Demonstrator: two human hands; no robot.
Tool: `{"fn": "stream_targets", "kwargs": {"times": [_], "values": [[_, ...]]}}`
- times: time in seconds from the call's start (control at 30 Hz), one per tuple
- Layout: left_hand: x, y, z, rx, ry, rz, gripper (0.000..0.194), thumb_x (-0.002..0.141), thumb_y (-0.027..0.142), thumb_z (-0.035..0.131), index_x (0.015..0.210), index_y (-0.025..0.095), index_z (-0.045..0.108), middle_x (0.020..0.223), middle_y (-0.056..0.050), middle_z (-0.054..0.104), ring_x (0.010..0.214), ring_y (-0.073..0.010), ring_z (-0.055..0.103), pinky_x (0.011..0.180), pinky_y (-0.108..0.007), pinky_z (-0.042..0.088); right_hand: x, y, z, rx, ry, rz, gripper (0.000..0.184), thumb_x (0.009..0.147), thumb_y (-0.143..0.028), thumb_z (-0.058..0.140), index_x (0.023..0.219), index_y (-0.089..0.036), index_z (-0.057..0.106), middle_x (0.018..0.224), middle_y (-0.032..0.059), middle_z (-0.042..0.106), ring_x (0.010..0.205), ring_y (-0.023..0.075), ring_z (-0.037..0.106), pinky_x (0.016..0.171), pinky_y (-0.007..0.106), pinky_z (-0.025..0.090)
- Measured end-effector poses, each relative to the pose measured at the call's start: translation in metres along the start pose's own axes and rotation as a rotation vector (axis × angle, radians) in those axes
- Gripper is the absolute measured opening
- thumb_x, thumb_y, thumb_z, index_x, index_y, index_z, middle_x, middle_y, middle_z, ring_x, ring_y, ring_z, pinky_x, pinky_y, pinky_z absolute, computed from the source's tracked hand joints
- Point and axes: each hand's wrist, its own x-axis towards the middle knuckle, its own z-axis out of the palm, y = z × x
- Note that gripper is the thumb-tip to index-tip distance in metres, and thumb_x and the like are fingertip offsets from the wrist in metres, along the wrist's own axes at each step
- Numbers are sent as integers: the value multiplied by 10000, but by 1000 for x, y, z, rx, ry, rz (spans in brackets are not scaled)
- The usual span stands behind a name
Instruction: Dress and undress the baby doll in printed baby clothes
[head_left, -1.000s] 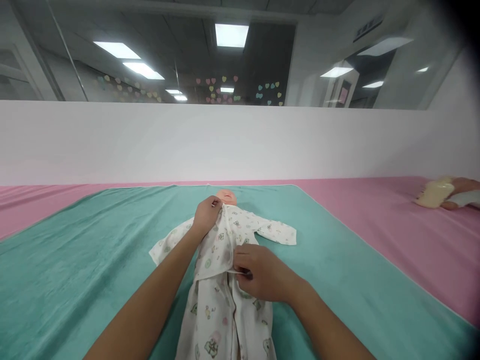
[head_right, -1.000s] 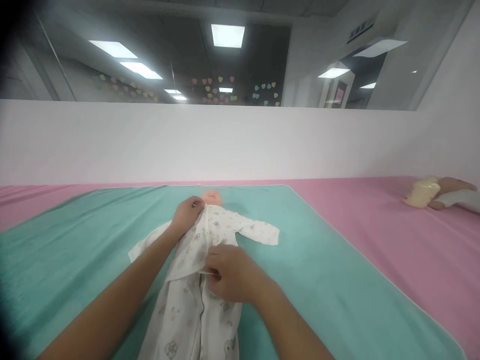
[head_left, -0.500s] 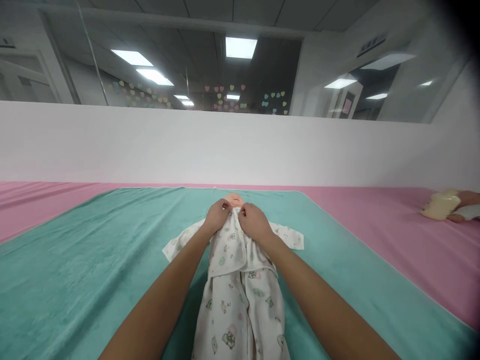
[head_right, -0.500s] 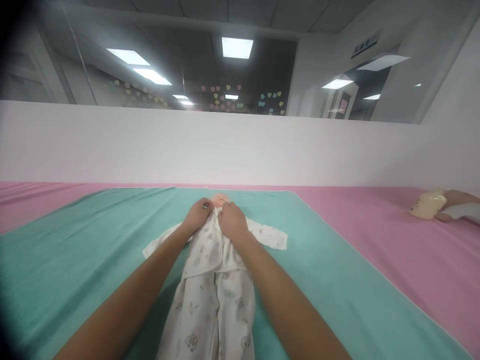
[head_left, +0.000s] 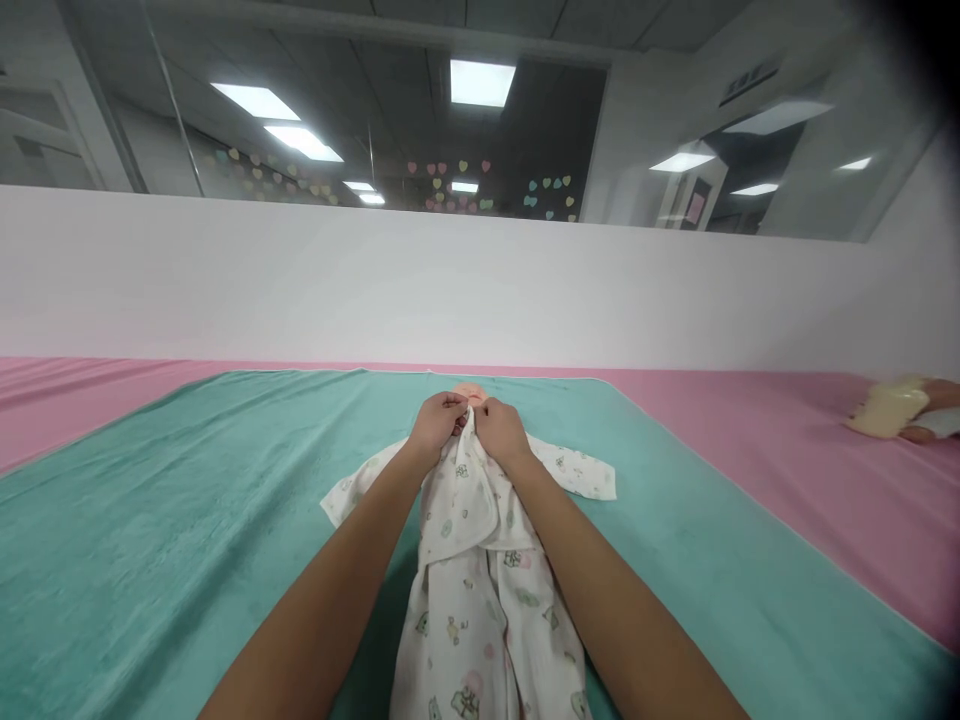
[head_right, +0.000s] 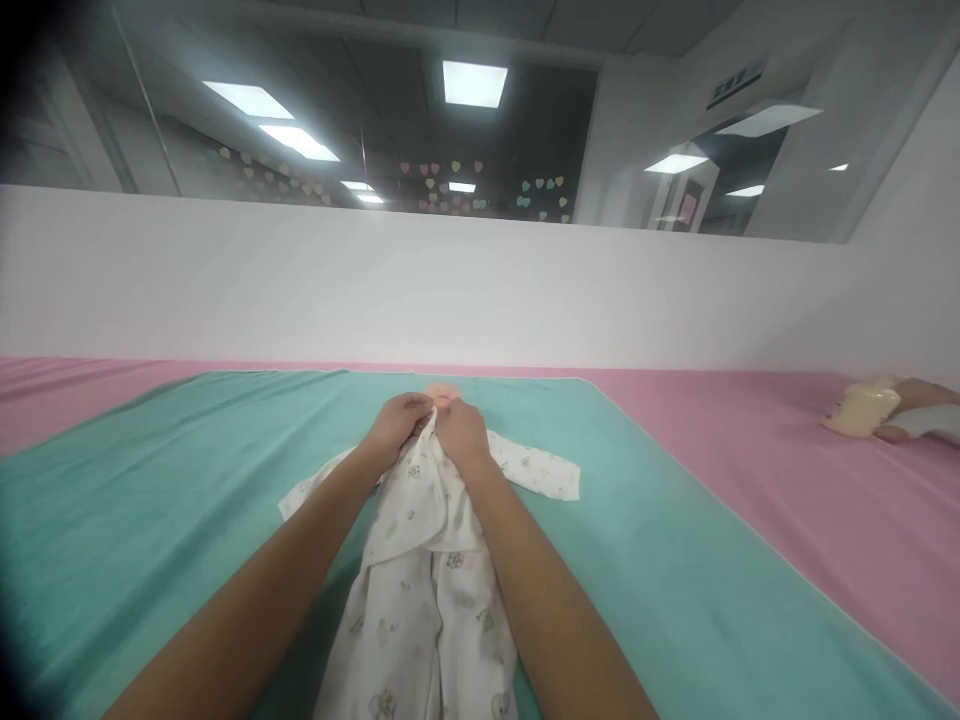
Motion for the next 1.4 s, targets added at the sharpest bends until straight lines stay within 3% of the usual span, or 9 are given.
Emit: {"fn": "stream_targets", "kwargs": {"times": [0.07,0.17,0.3,0.53,0.8,1.2,1.4], "values": [[-1,2,2,19,-12,2,111,699,238,556,722,133,582,536,31,472,465,-71,407,477,-204,348,-2,7,3,142,100,-5,354,899,-333,248,819,-174,553,812,50,624,733,146,542,636,236,386],[-1,3,5,68,-14,15,91,669,206,568,692,135,621,542,19,509,500,-90,438,514,-218,353,-1,16,9,502,206,-14,327,843,-435,355,714,-188,526,698,6,589,653,130,505,604,221,374],[0,3,8,118,1,35,73,615,130,567,624,145,639,573,5,569,569,-111,482,577,-227,355,3,23,13,760,124,20,313,775,-483,447,704,-191,533,564,-26,534,544,123,467,546,224,349],[-1,0,4,24,-30,-37,149,663,237,586,730,121,653,525,19,497,476,-74,406,500,-210,326,5,24,13,801,33,14,314,731,-492,494,656,-189,537,542,-40,501,529,112,446,524,217,336],[-4,5,6,31,-59,-63,94,652,223,601,622,134,600,510,27,469,463,-67,383,479,-202,319,7,27,13,834,-28,59,250,739,-371,456,568,-189,480,545,-15,536,480,104,462,499,223,360],[-3,7,5,366,4,1,355,648,357,618,440,180,391,449,49,311,458,-80,277,440,-225,199,8,30,18,946,-75,87,115,622,-203,496,663,-166,598,555,-11,569,496,99,508,490,203,408],[2,3,5,518,0,4,234,609,218,592,430,179,446,469,39,347,492,-91,302,468,-233,201,10,30,21,1044,-81,132,133,598,-193,549,704,-158,622,576,-4,589,514,107,536,495,210,421]]}}
